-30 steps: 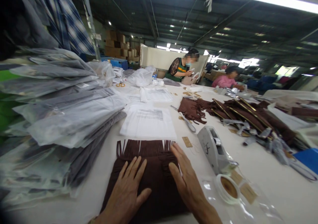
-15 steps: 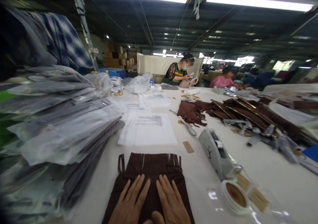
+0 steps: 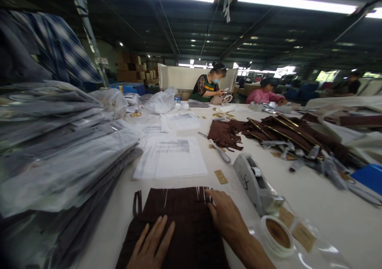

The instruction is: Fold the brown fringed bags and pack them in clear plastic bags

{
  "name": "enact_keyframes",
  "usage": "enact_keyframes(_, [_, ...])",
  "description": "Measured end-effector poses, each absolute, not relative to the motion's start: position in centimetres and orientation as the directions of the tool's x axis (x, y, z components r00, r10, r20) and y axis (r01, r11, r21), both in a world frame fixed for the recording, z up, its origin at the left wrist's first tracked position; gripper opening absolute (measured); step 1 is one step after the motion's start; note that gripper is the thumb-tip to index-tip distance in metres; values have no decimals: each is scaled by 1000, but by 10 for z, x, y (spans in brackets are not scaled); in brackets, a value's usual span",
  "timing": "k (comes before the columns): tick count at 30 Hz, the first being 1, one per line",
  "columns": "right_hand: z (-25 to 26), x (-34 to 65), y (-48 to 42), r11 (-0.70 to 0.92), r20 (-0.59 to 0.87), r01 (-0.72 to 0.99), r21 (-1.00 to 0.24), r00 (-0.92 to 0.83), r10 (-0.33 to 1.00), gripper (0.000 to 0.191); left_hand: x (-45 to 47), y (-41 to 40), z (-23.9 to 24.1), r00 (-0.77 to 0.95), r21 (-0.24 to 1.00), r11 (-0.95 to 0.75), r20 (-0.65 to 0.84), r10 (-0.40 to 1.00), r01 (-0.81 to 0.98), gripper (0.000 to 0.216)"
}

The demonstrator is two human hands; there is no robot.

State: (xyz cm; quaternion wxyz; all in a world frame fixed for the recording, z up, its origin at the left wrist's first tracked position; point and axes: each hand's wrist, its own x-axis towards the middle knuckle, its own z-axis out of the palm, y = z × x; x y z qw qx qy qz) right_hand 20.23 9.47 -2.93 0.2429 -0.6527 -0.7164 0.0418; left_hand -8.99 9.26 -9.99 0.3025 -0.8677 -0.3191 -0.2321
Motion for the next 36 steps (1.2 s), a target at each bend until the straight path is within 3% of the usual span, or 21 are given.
enact_keyframes(9, [-49,200,107,152,232,938,-310,-81,969,35,-88,91,-93,676,-344,-620,588,443,706,52])
enact_keyframes(16, [-37,199,111,166,177,966,-201,-131,976,38,-88,86,-83,680,-313,-661,603,416,682,85])
enact_keyframes(22, [-24,187,123,187,151,971,-149,-165,975,34,-83,82,-80,626,-232,-670,648,434,705,90])
enact_keyframes(28, [-18,187,106,206,279,947,-246,-135,951,28,-82,74,-72,647,-184,-690,572,504,700,95])
enact_keyframes(33, [-42,159,81,265,346,840,-474,-99,933,25,-81,69,-72,628,52,-718,443,639,694,92])
enact_keyframes(36, [-70,142,68,327,416,809,-489,-114,902,32,-78,67,-74,641,204,-731,369,673,651,90])
